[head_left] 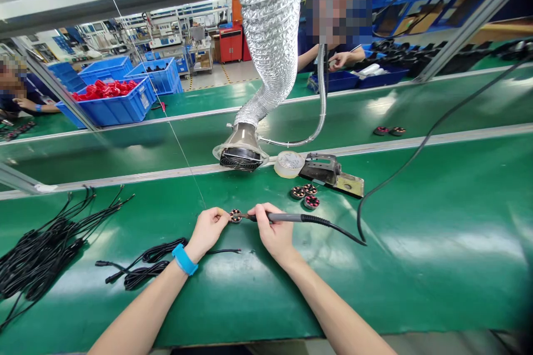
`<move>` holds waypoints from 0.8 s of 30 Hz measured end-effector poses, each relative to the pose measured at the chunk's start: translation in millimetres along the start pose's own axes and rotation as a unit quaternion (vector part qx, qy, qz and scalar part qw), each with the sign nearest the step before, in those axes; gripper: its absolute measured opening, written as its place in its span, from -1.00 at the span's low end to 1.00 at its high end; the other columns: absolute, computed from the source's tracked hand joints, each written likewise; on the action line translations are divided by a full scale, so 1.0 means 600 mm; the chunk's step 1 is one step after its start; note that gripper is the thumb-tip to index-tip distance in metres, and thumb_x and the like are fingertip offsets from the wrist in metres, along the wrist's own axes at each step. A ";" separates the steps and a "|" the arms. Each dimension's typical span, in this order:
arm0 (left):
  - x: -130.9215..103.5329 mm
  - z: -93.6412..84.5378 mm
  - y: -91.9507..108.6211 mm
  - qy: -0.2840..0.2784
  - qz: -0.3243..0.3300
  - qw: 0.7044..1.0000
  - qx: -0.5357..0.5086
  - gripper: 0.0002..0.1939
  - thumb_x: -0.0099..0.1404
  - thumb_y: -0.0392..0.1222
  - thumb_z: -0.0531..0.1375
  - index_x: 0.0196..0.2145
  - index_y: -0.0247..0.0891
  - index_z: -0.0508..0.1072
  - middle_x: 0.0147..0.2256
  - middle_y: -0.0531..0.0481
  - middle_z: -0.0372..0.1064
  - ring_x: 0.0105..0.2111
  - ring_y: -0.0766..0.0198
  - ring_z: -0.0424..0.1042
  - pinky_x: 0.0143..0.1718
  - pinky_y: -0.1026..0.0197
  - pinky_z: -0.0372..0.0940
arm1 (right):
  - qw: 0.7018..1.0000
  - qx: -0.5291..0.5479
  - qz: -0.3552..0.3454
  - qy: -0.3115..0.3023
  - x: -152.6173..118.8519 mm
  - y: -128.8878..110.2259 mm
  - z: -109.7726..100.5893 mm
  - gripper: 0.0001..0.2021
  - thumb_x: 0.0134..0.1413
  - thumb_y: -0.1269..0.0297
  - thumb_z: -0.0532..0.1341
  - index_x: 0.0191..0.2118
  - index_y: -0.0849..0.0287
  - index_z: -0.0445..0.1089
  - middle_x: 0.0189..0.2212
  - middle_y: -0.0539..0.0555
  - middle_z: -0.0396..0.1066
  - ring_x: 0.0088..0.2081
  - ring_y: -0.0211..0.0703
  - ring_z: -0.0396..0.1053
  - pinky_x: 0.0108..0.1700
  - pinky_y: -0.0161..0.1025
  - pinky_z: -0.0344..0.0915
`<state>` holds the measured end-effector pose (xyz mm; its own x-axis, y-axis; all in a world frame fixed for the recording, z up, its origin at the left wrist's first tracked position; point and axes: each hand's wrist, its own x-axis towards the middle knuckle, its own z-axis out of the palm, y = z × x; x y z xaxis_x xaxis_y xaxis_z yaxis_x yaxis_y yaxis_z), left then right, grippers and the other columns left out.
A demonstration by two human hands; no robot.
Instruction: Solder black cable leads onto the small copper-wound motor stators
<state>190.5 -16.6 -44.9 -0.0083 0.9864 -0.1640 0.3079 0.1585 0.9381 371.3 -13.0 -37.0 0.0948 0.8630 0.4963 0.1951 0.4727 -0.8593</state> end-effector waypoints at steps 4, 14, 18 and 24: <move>0.000 0.000 0.001 0.004 -0.001 1.000 0.001 -0.74 0.17 -0.03 0.22 -0.40 -0.31 0.53 -0.36 -0.11 0.56 -0.34 0.15 0.48 -0.29 0.21 0.27 | 1.000 0.002 -0.004 -0.019 0.000 0.001 0.002 -0.67 0.32 0.23 0.11 -0.45 0.12 0.50 -0.54 0.00 0.52 -0.49 -0.20 0.49 -0.39 -0.31 0.40; 0.000 0.000 -0.001 0.001 -0.003 1.000 -0.007 -0.74 0.18 -0.03 0.22 -0.40 -0.31 0.53 -0.35 -0.13 0.57 -0.33 0.14 0.49 -0.28 0.20 0.29 | 1.000 0.006 -0.008 -0.007 -0.001 -0.001 0.001 -0.68 0.32 0.26 0.12 -0.45 0.12 0.50 -0.53 0.00 0.53 -0.48 -0.21 0.50 -0.38 -0.34 0.41; 0.002 0.001 -0.002 -0.002 0.003 1.000 0.006 -0.74 0.20 -0.03 0.22 -0.39 -0.31 0.55 -0.33 -0.13 0.58 -0.31 0.12 0.50 -0.26 0.20 0.30 | 1.000 0.007 -0.003 0.021 0.001 -0.001 -0.001 -0.67 0.32 0.24 0.12 -0.46 0.12 0.48 -0.55 0.00 0.51 -0.48 -0.20 0.49 -0.38 -0.32 0.41; 0.002 -0.001 -0.003 -0.003 0.006 1.000 0.013 -0.74 0.21 -0.04 0.21 -0.38 -0.31 0.56 -0.33 -0.13 0.58 -0.30 0.12 0.50 -0.25 0.20 0.30 | 0.999 0.008 0.006 0.031 0.003 0.000 -0.002 -0.67 0.32 0.22 0.12 -0.46 0.13 0.48 -0.54 0.01 0.51 -0.48 -0.18 0.49 -0.38 -0.30 0.42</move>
<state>189.6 -15.7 -46.5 0.0004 0.9880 -0.1546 0.3323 0.1457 0.9319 372.7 -11.8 -36.0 0.1572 0.8565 0.4916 0.1777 0.4651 -0.8672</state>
